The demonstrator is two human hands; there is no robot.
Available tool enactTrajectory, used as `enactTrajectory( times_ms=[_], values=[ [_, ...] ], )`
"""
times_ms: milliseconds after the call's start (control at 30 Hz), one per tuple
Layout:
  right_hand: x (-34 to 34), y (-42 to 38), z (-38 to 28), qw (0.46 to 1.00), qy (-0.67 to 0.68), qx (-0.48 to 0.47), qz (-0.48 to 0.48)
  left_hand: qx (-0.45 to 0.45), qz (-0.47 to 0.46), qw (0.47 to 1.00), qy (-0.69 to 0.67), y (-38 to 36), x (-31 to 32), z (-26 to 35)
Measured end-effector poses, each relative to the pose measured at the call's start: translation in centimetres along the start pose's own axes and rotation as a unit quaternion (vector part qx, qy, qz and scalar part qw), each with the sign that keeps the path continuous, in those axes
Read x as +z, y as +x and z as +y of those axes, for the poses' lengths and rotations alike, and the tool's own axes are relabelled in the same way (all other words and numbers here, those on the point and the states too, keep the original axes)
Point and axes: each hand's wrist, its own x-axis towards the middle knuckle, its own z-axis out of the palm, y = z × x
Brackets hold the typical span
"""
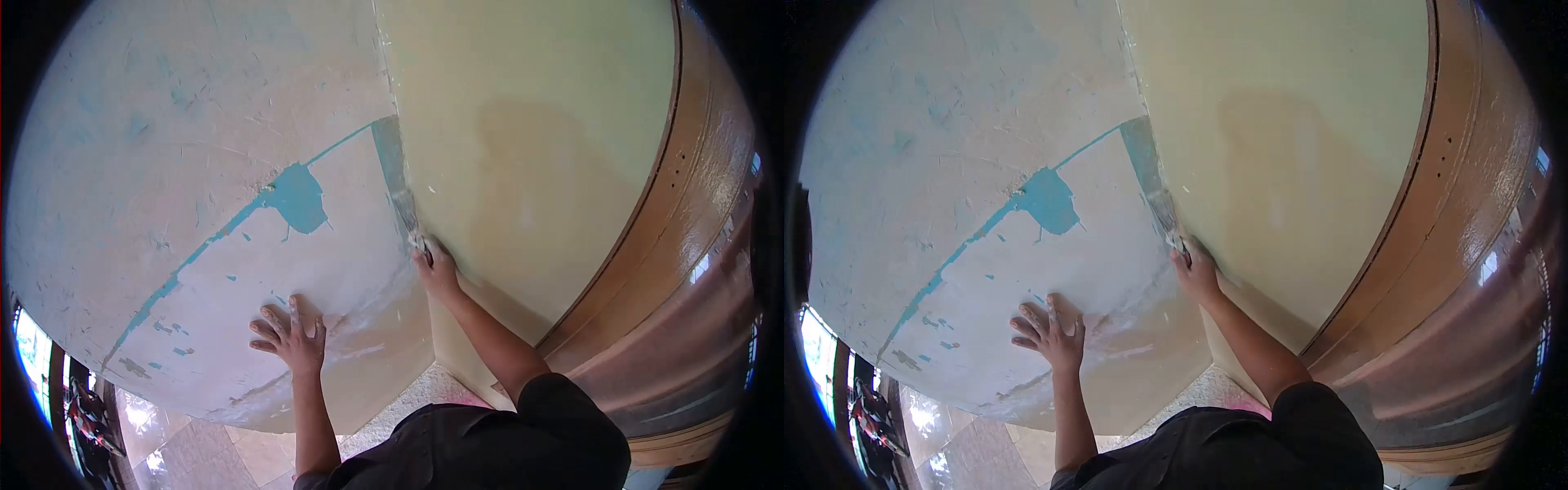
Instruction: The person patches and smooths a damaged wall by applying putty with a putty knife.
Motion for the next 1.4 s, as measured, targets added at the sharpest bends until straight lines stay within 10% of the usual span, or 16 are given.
enactTrajectory(
  times_ms=[200, 333, 700, 867, 967, 1400],
  values=[
    [-1.5, 0.6, -6.1, 0.985, 0.122, -0.069, 0.104, 0.001, -0.011, 1.000, 0.002, -0.2, 0.1, -0.2],
    [-0.4, 0.9, -4.3, 0.987, -0.024, -0.113, 0.114, 0.010, 0.005, 1.000, 0.008, -0.2, 0.2, -0.2],
    [-1.3, 0.6, -5.0, 0.996, 0.057, -0.036, 0.049, -0.018, -0.038, 0.999, -0.012, -0.3, 0.2, -0.2],
    [-2.5, 4.4, -7.5, 0.953, -0.017, -0.252, 0.167, -0.008, -0.022, 1.000, -0.011, -0.2, 0.4, -0.3],
    [-3.0, 5.7, -9.4, 0.965, -0.013, -0.221, 0.144, -0.013, -0.029, 0.999, -0.010, -0.3, 0.2, -0.2],
    [2.6, -3.2, 5.2, 0.985, -0.109, -0.133, 0.031, -0.014, -0.014, 1.000, -0.010, -0.3, 0.6, -0.2]
  ],
)
